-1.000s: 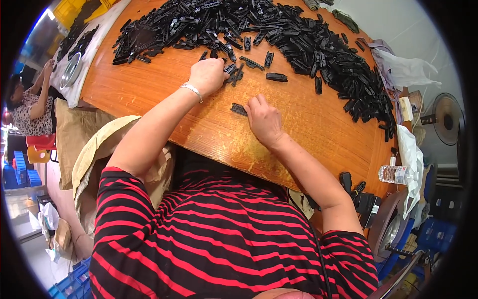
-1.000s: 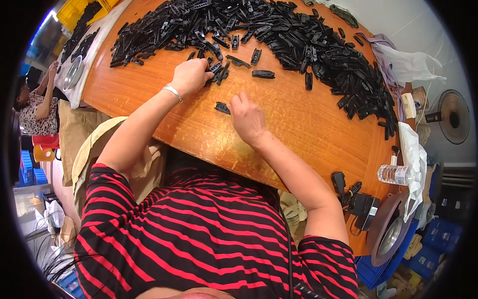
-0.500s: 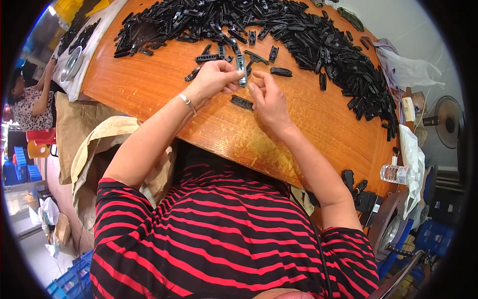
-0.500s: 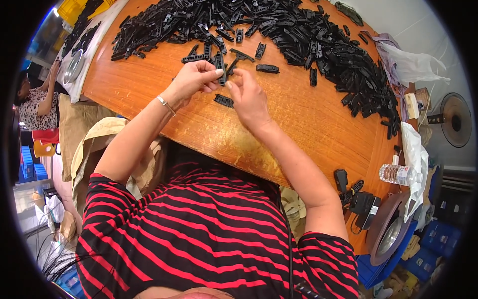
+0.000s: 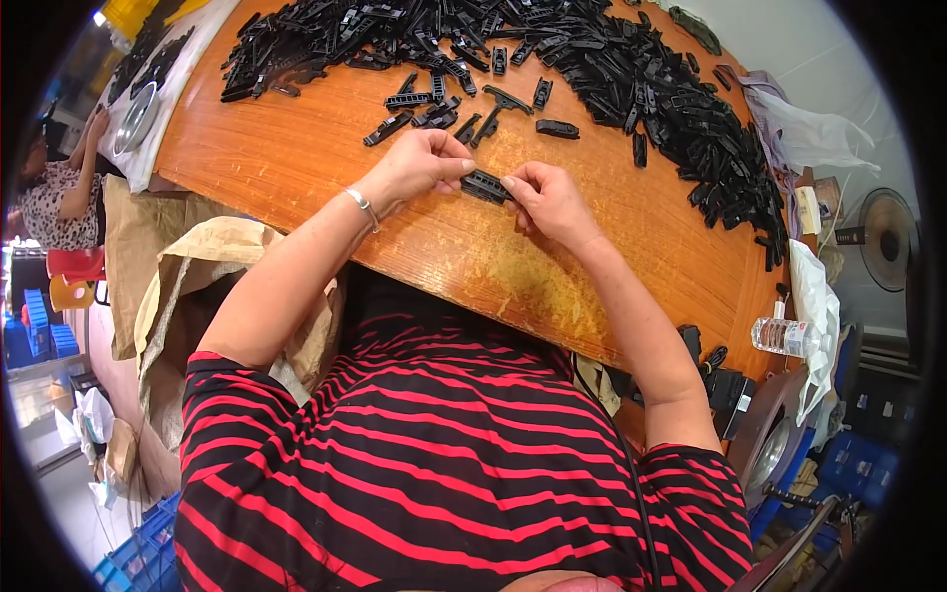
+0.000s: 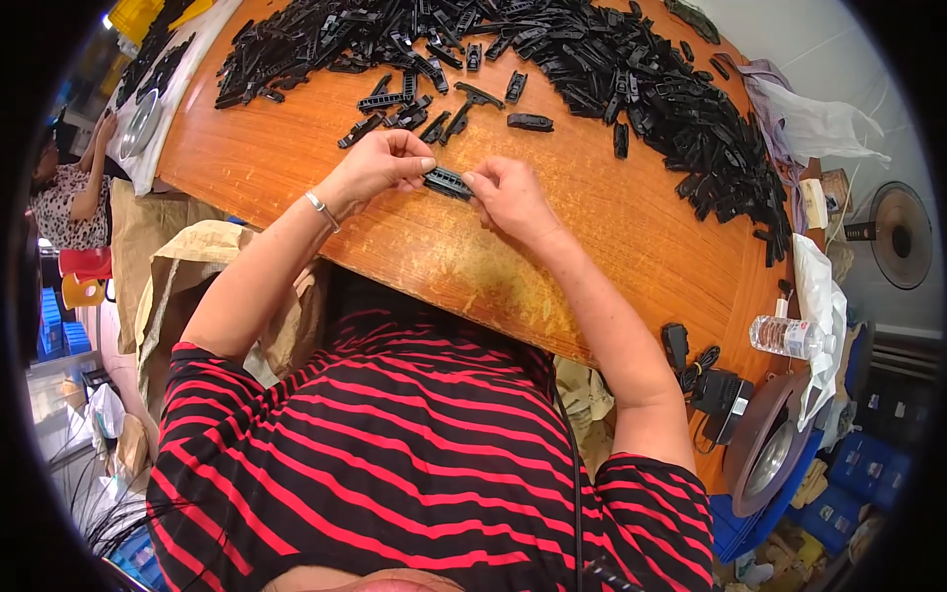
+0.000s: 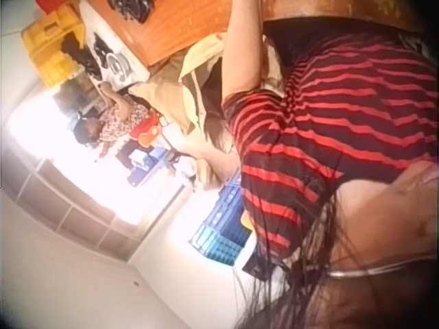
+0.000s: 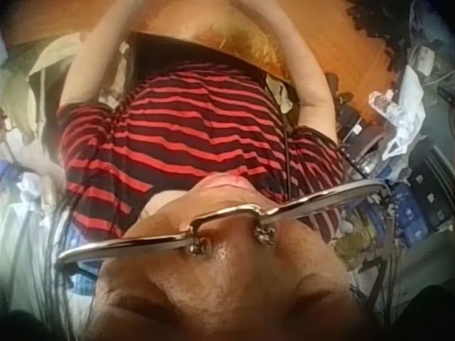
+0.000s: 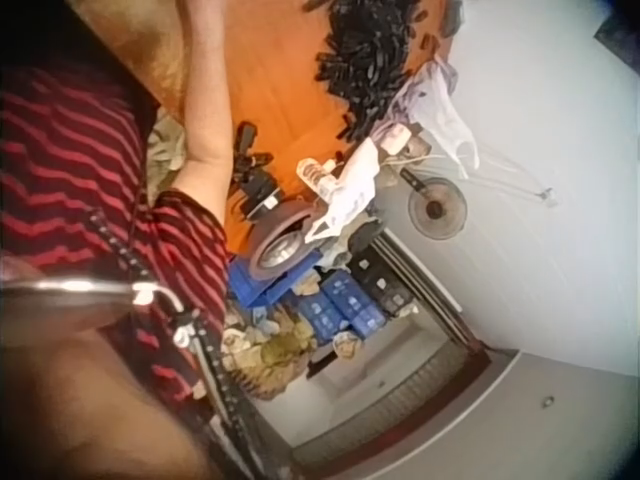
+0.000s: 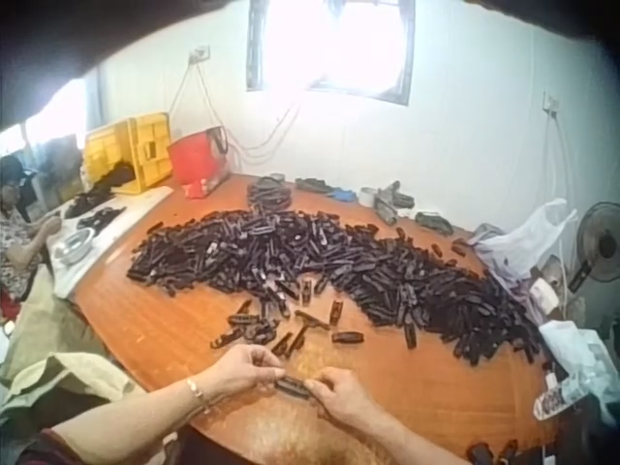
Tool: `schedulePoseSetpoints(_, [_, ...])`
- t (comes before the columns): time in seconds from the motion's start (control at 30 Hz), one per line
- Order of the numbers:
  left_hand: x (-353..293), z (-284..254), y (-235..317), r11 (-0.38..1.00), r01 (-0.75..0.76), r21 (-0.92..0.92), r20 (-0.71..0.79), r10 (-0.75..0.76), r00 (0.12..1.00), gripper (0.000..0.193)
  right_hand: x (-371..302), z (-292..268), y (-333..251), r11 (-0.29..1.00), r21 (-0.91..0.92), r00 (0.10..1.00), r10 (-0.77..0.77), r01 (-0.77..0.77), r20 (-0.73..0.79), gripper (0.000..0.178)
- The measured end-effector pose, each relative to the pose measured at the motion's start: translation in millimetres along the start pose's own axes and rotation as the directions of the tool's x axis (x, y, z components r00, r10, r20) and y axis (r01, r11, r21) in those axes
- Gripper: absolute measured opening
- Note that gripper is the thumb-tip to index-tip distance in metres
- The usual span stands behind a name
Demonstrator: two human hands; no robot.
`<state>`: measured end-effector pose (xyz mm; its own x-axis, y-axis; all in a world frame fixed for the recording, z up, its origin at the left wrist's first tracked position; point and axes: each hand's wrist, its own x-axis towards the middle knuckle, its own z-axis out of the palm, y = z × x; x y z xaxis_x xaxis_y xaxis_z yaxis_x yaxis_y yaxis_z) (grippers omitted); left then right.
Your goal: Manually assemble small black plastic components at a workbench.
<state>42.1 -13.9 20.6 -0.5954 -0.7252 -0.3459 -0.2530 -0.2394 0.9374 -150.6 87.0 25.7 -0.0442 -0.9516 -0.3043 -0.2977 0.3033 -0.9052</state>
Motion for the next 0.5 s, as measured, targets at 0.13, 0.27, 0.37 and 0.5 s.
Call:
schedulePoseSetpoints(0.13, [2.2, 5.3, -6.6, 0.999, 0.024, 0.025, -0.024, -0.024, 0.999, 0.018, 4.4, 5.0, 3.6, 0.999, -0.023, 0.998, 0.022, -0.023, -0.067, 0.02])
schedulePoseSetpoints(0.27, [2.8, 7.4, -7.9, 0.997, 0.031, 0.074, -0.054, -0.027, 0.998, 0.017, 7.3, 6.2, 6.3, 0.999, -0.035, 0.997, 0.012, -0.015, -0.079, 0.021])
schedulePoseSetpoints(0.37, [1.6, 6.2, -9.3, 0.994, 0.044, 0.103, -0.045, -0.039, 0.998, 0.015, 5.6, 9.0, 1.1, 0.997, -0.065, 0.997, 0.032, -0.036, -0.065, 0.021])
schedulePoseSetpoints(0.5, [-0.4, 6.6, -7.6, 0.992, 0.046, 0.12, -0.065, -0.039, 0.997, 0.015, 10.7, 9.9, 3.4, 0.99, -0.118, 0.997, 0.066, -0.072, -0.049, 0.022])
